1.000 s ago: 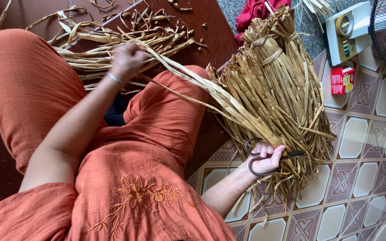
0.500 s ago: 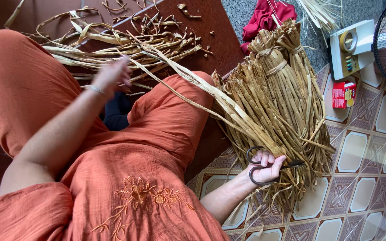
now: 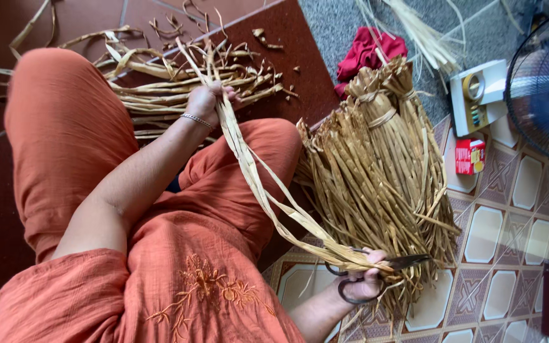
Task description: The person sits on the floor and uses scissors to trim the ends of dried plant stalks. They hold a bundle of stalks in one hand and cut the tips with the other, then place the trimmed stalks into a larger bundle on the floor.
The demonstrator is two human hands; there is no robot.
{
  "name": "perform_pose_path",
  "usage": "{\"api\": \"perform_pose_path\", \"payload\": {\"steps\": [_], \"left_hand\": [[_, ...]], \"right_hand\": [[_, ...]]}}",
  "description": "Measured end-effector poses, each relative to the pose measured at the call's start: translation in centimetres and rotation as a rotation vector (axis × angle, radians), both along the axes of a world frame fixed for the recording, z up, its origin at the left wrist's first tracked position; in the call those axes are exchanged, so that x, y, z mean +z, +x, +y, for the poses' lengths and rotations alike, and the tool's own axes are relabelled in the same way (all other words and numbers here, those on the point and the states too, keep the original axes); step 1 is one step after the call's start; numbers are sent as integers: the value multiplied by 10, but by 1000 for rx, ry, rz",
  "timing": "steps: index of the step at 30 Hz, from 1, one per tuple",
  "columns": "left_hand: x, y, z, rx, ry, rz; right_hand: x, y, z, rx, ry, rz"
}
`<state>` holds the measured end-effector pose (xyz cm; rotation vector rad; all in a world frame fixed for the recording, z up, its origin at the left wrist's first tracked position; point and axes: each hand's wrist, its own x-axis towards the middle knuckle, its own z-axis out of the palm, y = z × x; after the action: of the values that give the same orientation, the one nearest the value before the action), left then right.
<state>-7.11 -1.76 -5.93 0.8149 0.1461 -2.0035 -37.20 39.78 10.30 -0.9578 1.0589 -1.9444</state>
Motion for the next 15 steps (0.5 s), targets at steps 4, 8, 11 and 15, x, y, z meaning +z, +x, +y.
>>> {"api": "perform_pose_path", "payload": {"steps": [4, 8, 11, 15], "left_hand": [[13, 25, -40, 86, -151, 53], [28, 41, -68, 139, -188, 39], [37, 45, -82, 178, -218, 25], [51, 48, -88, 109, -321, -126]], "right_hand": [[-26, -14, 24, -108, 336, -9], [-64, -2, 49, -61, 500, -67], [-78, -2, 68, 30, 577, -180], [-85, -11, 67, 52, 826, -213]]}}
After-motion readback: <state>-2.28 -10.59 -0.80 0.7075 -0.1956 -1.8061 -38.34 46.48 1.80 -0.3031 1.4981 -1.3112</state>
